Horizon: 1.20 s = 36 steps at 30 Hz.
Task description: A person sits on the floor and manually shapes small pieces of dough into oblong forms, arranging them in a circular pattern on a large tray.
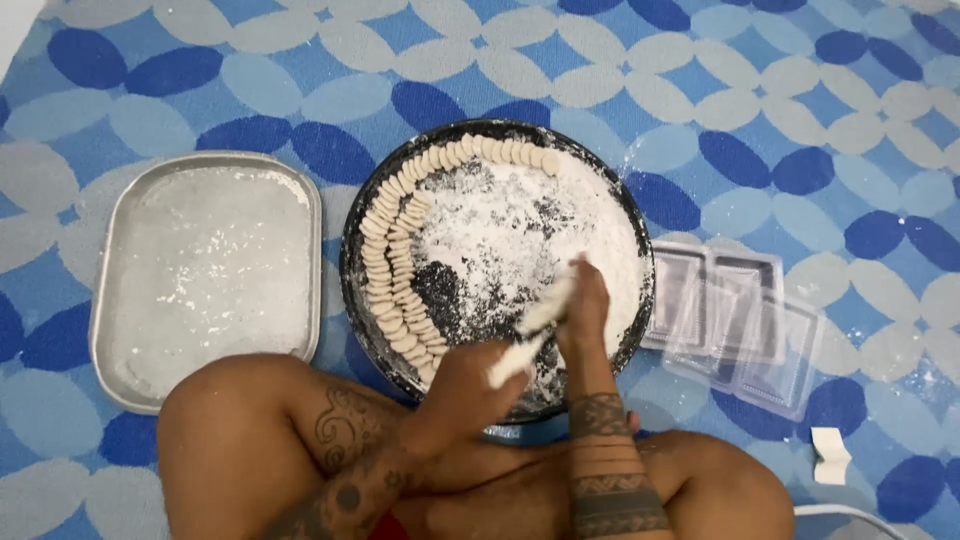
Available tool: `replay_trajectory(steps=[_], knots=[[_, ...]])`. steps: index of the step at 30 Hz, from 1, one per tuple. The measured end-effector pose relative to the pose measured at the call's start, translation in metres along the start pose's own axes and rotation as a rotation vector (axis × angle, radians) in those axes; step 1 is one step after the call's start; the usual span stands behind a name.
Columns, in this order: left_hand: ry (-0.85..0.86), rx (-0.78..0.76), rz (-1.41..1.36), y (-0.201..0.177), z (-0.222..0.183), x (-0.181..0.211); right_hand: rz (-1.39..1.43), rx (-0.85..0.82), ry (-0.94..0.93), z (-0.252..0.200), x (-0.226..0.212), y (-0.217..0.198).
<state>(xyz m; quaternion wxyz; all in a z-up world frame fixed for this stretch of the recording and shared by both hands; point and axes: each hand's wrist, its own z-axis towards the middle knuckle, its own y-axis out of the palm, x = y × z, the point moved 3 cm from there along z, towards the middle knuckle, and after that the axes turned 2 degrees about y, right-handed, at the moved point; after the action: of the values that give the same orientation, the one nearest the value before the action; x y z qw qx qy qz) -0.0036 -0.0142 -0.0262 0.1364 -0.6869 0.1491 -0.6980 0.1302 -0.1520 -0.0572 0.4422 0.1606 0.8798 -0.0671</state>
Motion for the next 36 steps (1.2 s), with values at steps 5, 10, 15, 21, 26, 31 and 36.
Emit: replay_trajectory(steps=[5, 10, 15, 21, 26, 31, 36], knots=[[-0.201, 0.053, -0.485, -0.005, 0.013, -0.009, -0.215, -0.121, -0.147, 0.0, 0.036, 0.003], [-0.243, 0.064, -0.597, -0.004, 0.026, -0.026, -0.506, -0.168, -0.26, -0.013, 0.043, -0.004], [-0.179, 0.086, -0.698, -0.012, 0.023, -0.011, -0.652, -0.245, -0.331, -0.071, 0.016, 0.005], [-0.266, 0.117, -0.869, 0.008, 0.026, -0.057, -0.466, -0.391, -0.51, -0.089, 0.022, 0.001], [-0.236, 0.118, -0.589, -0.012, 0.015, -0.021, -0.354, -0.58, -0.24, -0.129, 0.015, -0.002], [-0.101, 0.083, -0.554, -0.011, 0.015, -0.012, -0.457, -0.577, -0.165, -0.137, -0.003, -0.026], [-0.233, -0.079, -0.682, -0.013, 0.006, 0.01, -0.302, -0.732, -0.177, -0.141, -0.001, -0.035]])
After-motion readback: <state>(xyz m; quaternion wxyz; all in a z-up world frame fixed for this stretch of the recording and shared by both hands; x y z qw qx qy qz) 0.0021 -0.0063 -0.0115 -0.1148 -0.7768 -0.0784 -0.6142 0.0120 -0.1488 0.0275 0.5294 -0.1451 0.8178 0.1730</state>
